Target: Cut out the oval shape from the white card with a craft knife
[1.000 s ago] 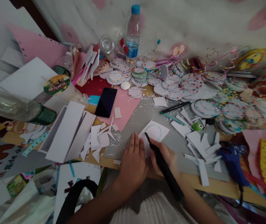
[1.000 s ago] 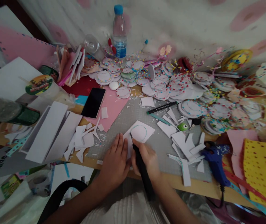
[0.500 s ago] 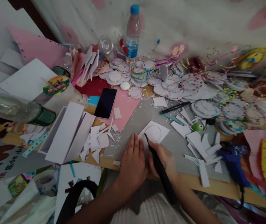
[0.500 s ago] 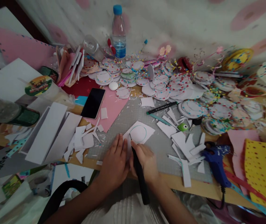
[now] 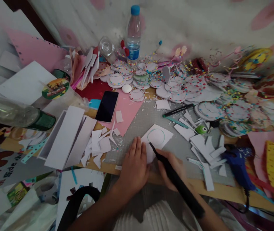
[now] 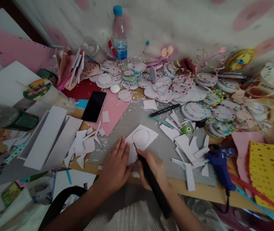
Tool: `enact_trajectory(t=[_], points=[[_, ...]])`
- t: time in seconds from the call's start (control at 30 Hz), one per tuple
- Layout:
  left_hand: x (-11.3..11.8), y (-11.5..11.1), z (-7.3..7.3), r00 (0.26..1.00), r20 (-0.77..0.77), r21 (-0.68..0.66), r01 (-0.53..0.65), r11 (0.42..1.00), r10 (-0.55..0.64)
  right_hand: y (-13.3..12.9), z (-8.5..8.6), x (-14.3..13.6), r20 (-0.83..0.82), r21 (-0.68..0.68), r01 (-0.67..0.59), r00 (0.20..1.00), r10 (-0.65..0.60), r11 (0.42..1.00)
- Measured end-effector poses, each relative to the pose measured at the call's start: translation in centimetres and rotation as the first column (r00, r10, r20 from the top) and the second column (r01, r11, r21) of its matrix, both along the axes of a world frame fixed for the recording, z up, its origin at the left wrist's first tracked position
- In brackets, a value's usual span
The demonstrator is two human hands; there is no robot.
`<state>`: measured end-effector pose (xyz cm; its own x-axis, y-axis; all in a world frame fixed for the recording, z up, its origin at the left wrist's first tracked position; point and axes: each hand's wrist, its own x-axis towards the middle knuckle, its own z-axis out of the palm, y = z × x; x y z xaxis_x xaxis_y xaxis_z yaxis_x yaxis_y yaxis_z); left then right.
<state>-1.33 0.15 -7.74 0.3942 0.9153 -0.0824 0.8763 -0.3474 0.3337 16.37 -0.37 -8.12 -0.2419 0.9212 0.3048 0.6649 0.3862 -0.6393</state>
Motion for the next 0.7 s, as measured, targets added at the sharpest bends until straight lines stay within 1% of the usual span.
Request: enact_trajectory(t=[0.1,0.13,0.17,0.23,0.37,0.5,0.57,0.7], points=[[-2.2,1.8,0.8,0.985,0.040,-0.059,0.169,0.984,-0.167,0.2,1.3,1.1,-0.040,0.017,0.137,0.990,-0.136,0.990],[-3.0,2.4,1.0,0.977,0.050,-0.077,0.211,0.974,-0.207,0.3,1.7,1.5,-0.040,0.026,0.158,0.987,-0.157,0.987],[-3.7,3.0,1.3,0.972,0.060,-0.092,0.232,0.968,-0.227,0.3,2.0,1.7,-0.034,0.035,0.159,0.987,-0.157,0.987],[-4.7,3.9,1.6,0.963,0.088,-0.130,0.263,0.956,-0.253,0.6,2.1,1.9,-0.011,0.025,0.112,0.994,-0.112,0.993],[-5.0,4.5,1.6,0.963,0.126,-0.186,0.257,0.948,-0.236,1.6,1.3,1.1,0.005,-0.020,-0.025,1.000,0.025,0.999],[-4.4,4.1,1.6,0.972,0.132,-0.166,0.216,0.962,-0.195,2.6,0.5,0.2,0.008,-0.011,-0.111,0.994,0.111,0.994],[-4.3,3.9,1.7,0.977,0.124,-0.159,0.192,0.969,-0.173,2.7,0.4,0.2,-0.012,-0.015,-0.127,0.992,0.127,0.992],[-4.2,3.9,2.0,0.984,0.108,-0.172,0.159,0.972,-0.141,2.1,0.4,0.2,-0.035,-0.054,-0.107,0.994,0.105,0.993]])
